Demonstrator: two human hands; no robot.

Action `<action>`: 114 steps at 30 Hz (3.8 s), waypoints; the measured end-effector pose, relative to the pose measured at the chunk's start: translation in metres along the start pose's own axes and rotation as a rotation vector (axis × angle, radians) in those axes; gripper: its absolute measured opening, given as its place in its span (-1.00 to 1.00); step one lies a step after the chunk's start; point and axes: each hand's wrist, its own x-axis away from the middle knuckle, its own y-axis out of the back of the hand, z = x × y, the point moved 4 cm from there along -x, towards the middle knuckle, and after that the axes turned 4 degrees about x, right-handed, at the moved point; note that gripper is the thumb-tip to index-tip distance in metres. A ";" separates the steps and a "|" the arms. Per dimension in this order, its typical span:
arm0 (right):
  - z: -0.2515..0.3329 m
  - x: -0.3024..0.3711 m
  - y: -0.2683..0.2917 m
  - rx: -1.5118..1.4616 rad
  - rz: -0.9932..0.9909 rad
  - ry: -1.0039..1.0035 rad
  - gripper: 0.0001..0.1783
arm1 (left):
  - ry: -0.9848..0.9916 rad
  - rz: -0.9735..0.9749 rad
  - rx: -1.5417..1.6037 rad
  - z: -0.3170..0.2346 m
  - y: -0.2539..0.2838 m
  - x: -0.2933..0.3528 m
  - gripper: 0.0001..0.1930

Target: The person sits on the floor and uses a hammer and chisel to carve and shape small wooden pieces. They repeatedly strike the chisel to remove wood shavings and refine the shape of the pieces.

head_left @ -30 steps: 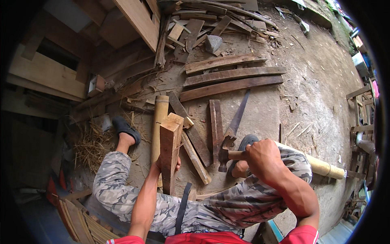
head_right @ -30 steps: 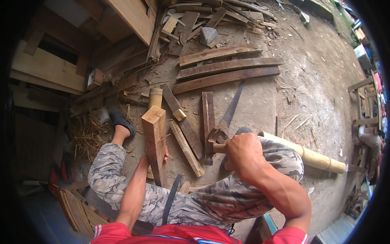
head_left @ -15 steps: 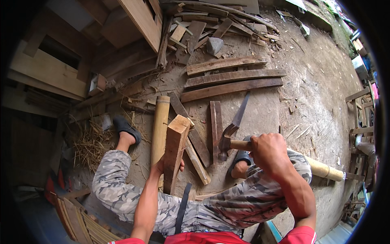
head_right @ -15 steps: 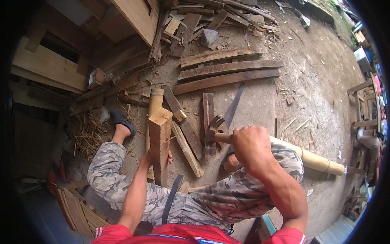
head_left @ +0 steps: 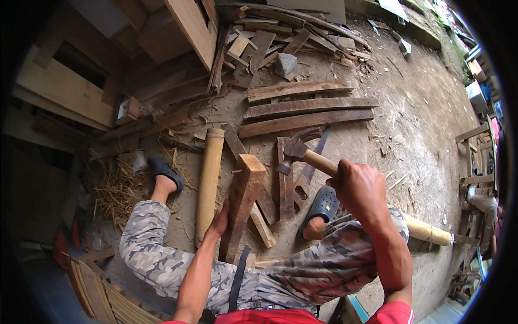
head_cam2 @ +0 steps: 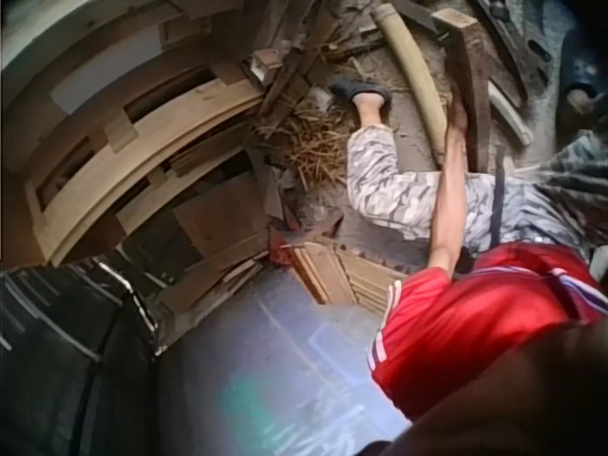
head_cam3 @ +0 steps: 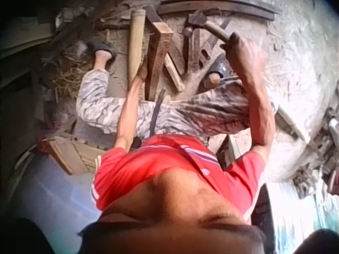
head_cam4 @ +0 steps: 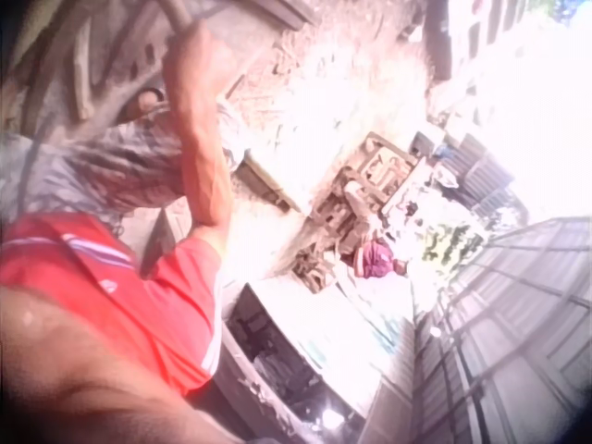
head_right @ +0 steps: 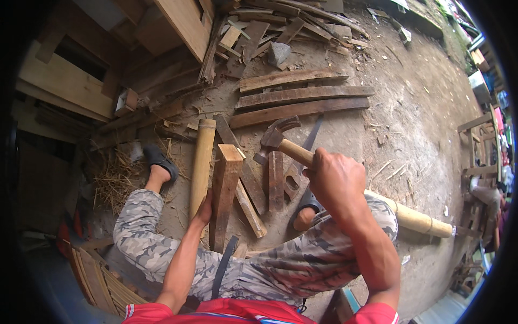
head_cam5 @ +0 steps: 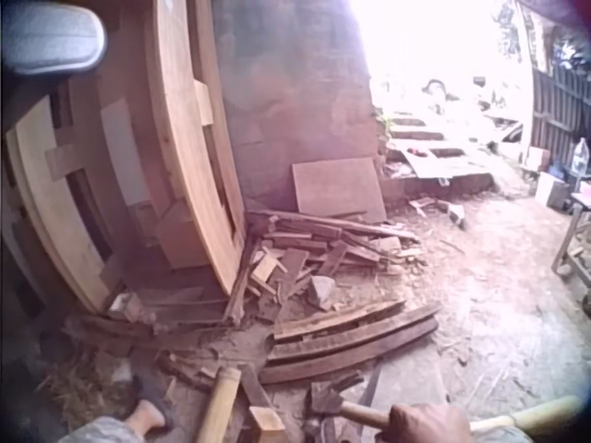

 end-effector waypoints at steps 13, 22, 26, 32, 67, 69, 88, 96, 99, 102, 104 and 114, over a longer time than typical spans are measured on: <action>-0.010 0.009 -0.034 0.271 0.234 0.152 -0.75 | -0.026 -0.583 -0.256 -0.019 0.024 -0.032 -0.06; -0.006 0.019 -0.047 0.363 0.379 0.199 -0.71 | 0.065 -0.438 -0.535 0.062 -0.017 -0.046 -0.03; -0.014 0.021 -0.056 0.380 0.344 0.192 -0.74 | 0.131 -0.325 -0.582 0.076 -0.038 -0.028 -0.05; -0.018 0.027 -0.065 0.368 0.344 0.219 -0.78 | 0.410 -0.383 -0.645 0.124 -0.017 -0.031 -0.07; -0.013 0.049 -0.101 0.445 0.412 0.286 -0.80 | 0.183 -0.504 -0.491 0.088 -0.036 -0.093 -0.40; -0.018 0.049 -0.107 0.430 0.376 0.293 -0.82 | 0.157 -0.541 -0.459 0.081 -0.044 -0.087 -0.42; 0.009 0.051 -0.097 0.412 0.369 0.410 -0.84 | 0.196 -0.535 -0.068 0.116 -0.019 -0.072 0.17; 0.024 0.047 -0.084 0.528 0.441 0.458 -0.70 | 0.006 -0.887 -0.215 0.093 -0.036 -0.064 0.16; 0.032 0.051 -0.073 0.451 0.376 0.511 -0.83 | -0.024 -0.989 -0.199 0.082 -0.027 -0.058 0.09; 0.032 0.050 -0.073 0.465 0.449 0.527 -0.63 | 0.010 -1.101 -0.257 0.066 -0.020 -0.051 0.06; 0.034 0.051 -0.072 0.479 0.460 0.524 -0.62 | -0.118 -1.220 -0.303 0.047 -0.013 -0.043 0.10; 0.042 0.054 -0.074 0.481 0.521 0.563 -0.67 | -0.392 -1.264 -0.457 0.020 0.005 -0.036 0.12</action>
